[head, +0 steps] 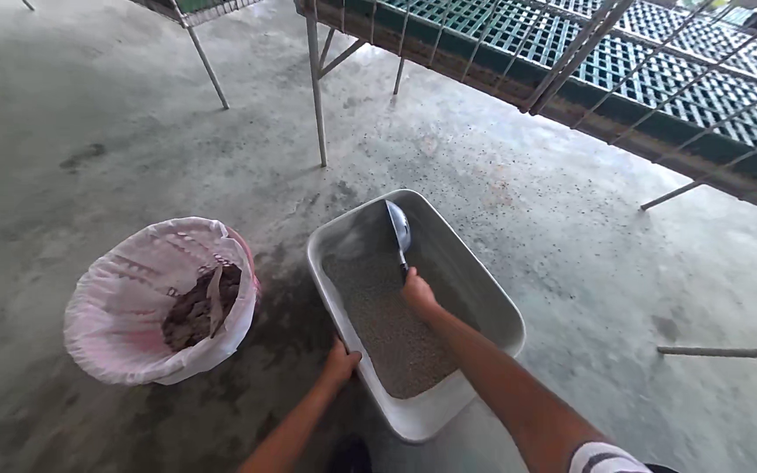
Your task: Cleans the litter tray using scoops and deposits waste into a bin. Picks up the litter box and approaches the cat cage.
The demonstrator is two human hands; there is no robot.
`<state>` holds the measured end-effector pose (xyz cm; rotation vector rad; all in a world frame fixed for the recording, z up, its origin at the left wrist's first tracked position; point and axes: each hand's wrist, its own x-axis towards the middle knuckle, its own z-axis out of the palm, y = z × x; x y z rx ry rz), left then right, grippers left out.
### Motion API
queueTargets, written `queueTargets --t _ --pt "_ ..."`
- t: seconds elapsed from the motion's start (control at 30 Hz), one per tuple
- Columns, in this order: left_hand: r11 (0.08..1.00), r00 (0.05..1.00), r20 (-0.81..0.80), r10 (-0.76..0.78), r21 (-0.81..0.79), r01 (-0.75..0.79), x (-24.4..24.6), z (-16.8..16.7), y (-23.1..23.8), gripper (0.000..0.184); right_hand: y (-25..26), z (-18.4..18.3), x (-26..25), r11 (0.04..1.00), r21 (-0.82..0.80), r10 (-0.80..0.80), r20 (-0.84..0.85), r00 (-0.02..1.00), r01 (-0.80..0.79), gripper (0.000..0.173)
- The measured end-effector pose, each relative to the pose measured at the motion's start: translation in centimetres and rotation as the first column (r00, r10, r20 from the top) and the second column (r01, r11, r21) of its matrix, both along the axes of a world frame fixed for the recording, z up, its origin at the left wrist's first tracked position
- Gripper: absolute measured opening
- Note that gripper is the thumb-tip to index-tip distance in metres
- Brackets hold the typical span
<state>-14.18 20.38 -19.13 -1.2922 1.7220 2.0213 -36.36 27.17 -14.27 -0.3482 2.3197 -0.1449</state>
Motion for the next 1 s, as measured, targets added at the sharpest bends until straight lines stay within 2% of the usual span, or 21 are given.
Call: queueTargets --t 0.07,0.13,0.23,0.33,0.4,0.5,0.6,0.7,0.77,0.9,0.93,1.0 --pt "1.0 1.0 -0.019 0.006 -0.009 -0.006 0.1 -0.3 0.1 0.085 2.7 -0.1 -2.5 0.975 0.165 0.175 -0.141 0.974 -0.152 0.058" --pt "1.0 1.0 -0.02 0.012 -0.022 -0.013 0.1 -0.5 0.1 0.083 4.9 0.9 -4.7 0.918 0.284 0.341 -0.206 0.917 -0.277 0.056" --pt "0.998 0.999 -0.013 0.031 -0.049 -0.032 -0.6 -0.2 0.2 0.087 4.5 5.1 -6.9 0.825 0.37 0.521 -0.203 0.829 -0.428 0.057" --pt "0.998 1.0 0.01 0.022 -0.065 -0.022 -1.0 0.2 0.5 0.089 2.7 7.6 -9.5 0.768 0.419 0.599 -0.204 0.774 -0.484 0.051" --pt "0.996 0.997 -0.024 0.075 -0.042 -0.076 -1.0 0.0 0.2 0.09 2.4 7.7 -10.7 0.761 0.455 0.585 -0.174 0.792 -0.462 0.05" --pt "0.986 0.985 -0.06 0.164 0.032 -0.162 -1.0 -0.5 0.3 0.089 5.6 7.9 -8.0 0.772 0.468 0.506 -0.042 0.861 -0.431 0.051" --pt "0.988 0.989 -0.04 0.145 0.053 -0.143 -0.9 -0.2 0.3 0.088 11.9 9.2 -3.6 0.787 0.467 0.42 0.074 0.904 -0.404 0.052" --pt "0.996 0.996 -0.014 0.086 0.037 -0.086 -1.5 0.1 0.0 0.091 14.4 7.8 -3.4 0.774 0.504 0.42 0.043 0.906 -0.383 0.057" --pt "0.997 0.998 0.008 0.066 0.032 -0.066 -1.5 0.1 0.1 0.092 12.1 6.3 -4.2 0.818 0.46 0.396 -0.014 0.918 -0.346 0.062" --pt "0.997 0.998 0.004 0.07 0.018 -0.071 -1.5 0.0 0.0 0.092 3.5 3.3 -4.7 0.884 0.392 0.306 -0.069 0.95 -0.256 0.064" --pt "0.998 0.998 0.006 0.065 0.017 -0.065 -1.4 0.1 -0.1 0.092 2.8 2.8 -3.4 0.892 0.378 0.285 -0.046 0.957 -0.247 0.064" --pt "0.998 0.998 0.016 0.055 0.019 -0.055 -1.4 0.0 -0.2 0.091 4.7 2.9 0.0 0.892 0.365 0.281 0.013 0.96 -0.266 0.065"
